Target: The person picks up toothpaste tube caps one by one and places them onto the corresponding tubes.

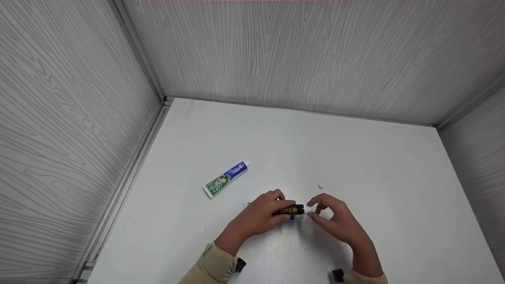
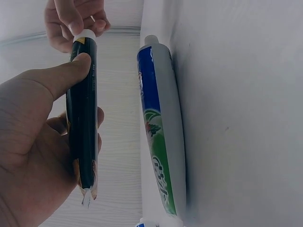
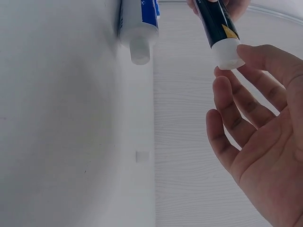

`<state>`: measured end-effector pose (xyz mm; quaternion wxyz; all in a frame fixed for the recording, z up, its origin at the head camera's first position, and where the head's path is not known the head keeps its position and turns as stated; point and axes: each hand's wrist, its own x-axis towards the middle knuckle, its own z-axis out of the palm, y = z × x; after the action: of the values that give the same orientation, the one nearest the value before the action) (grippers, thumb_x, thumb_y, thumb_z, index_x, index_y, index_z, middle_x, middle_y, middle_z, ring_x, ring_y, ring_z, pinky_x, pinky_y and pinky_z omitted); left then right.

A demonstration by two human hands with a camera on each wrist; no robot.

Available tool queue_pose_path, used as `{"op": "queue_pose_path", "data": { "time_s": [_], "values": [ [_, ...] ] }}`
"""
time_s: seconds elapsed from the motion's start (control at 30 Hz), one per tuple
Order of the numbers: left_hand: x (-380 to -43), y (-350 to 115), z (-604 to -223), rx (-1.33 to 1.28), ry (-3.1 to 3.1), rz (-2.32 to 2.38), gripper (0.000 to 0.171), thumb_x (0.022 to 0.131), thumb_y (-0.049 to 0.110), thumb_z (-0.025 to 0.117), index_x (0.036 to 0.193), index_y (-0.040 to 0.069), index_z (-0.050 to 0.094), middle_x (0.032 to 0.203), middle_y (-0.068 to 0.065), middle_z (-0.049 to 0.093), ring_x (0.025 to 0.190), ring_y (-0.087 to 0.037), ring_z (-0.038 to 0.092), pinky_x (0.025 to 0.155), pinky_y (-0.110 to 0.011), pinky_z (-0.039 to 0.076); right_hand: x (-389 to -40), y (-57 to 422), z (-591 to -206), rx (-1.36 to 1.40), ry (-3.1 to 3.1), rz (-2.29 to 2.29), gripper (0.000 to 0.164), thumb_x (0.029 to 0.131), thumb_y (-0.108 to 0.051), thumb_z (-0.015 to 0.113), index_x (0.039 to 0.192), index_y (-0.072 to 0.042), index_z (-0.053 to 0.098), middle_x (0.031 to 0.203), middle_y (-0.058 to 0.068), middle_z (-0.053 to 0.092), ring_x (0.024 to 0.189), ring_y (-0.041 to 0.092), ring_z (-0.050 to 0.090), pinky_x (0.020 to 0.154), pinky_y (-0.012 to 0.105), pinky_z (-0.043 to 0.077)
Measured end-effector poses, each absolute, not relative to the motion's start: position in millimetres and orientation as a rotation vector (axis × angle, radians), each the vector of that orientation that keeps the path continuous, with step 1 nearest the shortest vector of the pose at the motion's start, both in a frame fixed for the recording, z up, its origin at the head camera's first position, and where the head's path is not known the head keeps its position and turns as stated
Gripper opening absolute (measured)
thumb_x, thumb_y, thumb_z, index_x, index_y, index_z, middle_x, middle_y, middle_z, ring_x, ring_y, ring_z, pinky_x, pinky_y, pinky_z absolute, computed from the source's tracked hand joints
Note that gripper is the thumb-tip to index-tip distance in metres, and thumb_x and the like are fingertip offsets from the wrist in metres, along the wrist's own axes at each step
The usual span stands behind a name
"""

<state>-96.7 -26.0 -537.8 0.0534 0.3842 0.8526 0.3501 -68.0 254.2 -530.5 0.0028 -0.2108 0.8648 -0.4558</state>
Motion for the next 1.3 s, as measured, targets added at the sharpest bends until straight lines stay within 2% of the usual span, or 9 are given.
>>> {"op": "queue_pose_path", "data": {
  "time_s": [0.13, 0.4, 0.57, 0.73, 1.0, 1.3],
  "values": [
    [-96.8, -25.0, -538.4, 1.177, 2.593, 1.065, 0.042, 0.105, 0.029, 0.069, 0.147, 0.022, 0.066, 0.116, 0.000, 0.060, 0.102, -0.013, 0.056, 0.091, -0.030, 0.050, -68.7, 255.9, -532.1, -0.632, 2.699, -1.426, 0.024, 0.097, -0.013, 0.080, 0.115, -0.026, 0.072, 0.112, -0.011, 0.072, 0.086, 0.010, 0.066, 0.076, 0.035, 0.056],
    [-96.1, -25.1, -539.6, 1.163, 2.587, 1.069, 0.043, 0.106, 0.029, 0.068, 0.148, 0.024, 0.065, 0.117, 0.000, 0.060, 0.104, -0.012, 0.057, 0.094, -0.030, 0.051, -68.7, 257.5, -533.3, -0.607, 2.674, -1.399, 0.019, 0.100, -0.021, 0.076, 0.119, -0.019, 0.072, 0.116, -0.004, 0.073, 0.089, 0.010, 0.065, 0.075, 0.031, 0.053],
    [-95.1, -25.0, -538.9, 1.165, 2.578, 1.076, 0.042, 0.106, 0.029, 0.068, 0.147, 0.023, 0.066, 0.118, 0.000, 0.061, 0.103, -0.012, 0.057, 0.093, -0.031, 0.051, -68.6, 257.1, -533.2, -0.623, 2.686, -1.384, 0.023, 0.097, -0.020, 0.080, 0.119, -0.017, 0.073, 0.116, -0.002, 0.074, 0.087, 0.010, 0.066, 0.079, 0.036, 0.055],
    [-95.4, -24.7, -537.9, 1.176, 2.580, 1.076, 0.042, 0.106, 0.029, 0.068, 0.147, 0.022, 0.066, 0.117, 0.000, 0.061, 0.101, -0.012, 0.056, 0.092, -0.031, 0.050, -68.2, 257.1, -533.7, -0.625, 2.694, -1.366, 0.030, 0.094, -0.016, 0.084, 0.121, -0.018, 0.073, 0.117, -0.006, 0.074, 0.090, 0.009, 0.068, 0.086, 0.040, 0.056],
    [-95.9, -25.2, -536.6, 1.173, 2.577, 1.074, 0.042, 0.106, 0.028, 0.069, 0.147, 0.022, 0.066, 0.117, 0.000, 0.061, 0.102, -0.012, 0.058, 0.094, -0.031, 0.052, -67.5, 255.2, -531.1, -0.592, 2.663, -1.381, 0.027, 0.095, -0.018, 0.082, 0.121, -0.016, 0.073, 0.117, -0.001, 0.075, 0.089, 0.009, 0.068, 0.080, 0.039, 0.057],
    [-96.1, -26.2, -535.4, 1.166, 2.584, 1.054, 0.043, 0.105, 0.027, 0.069, 0.147, 0.020, 0.066, 0.116, -0.001, 0.061, 0.102, -0.012, 0.057, 0.093, -0.030, 0.052, -68.0, 255.1, -531.9, -0.579, 2.644, -1.387, 0.025, 0.097, -0.024, 0.080, 0.121, -0.026, 0.072, 0.117, -0.009, 0.073, 0.088, 0.010, 0.066, 0.075, 0.031, 0.053]
  ]
}}
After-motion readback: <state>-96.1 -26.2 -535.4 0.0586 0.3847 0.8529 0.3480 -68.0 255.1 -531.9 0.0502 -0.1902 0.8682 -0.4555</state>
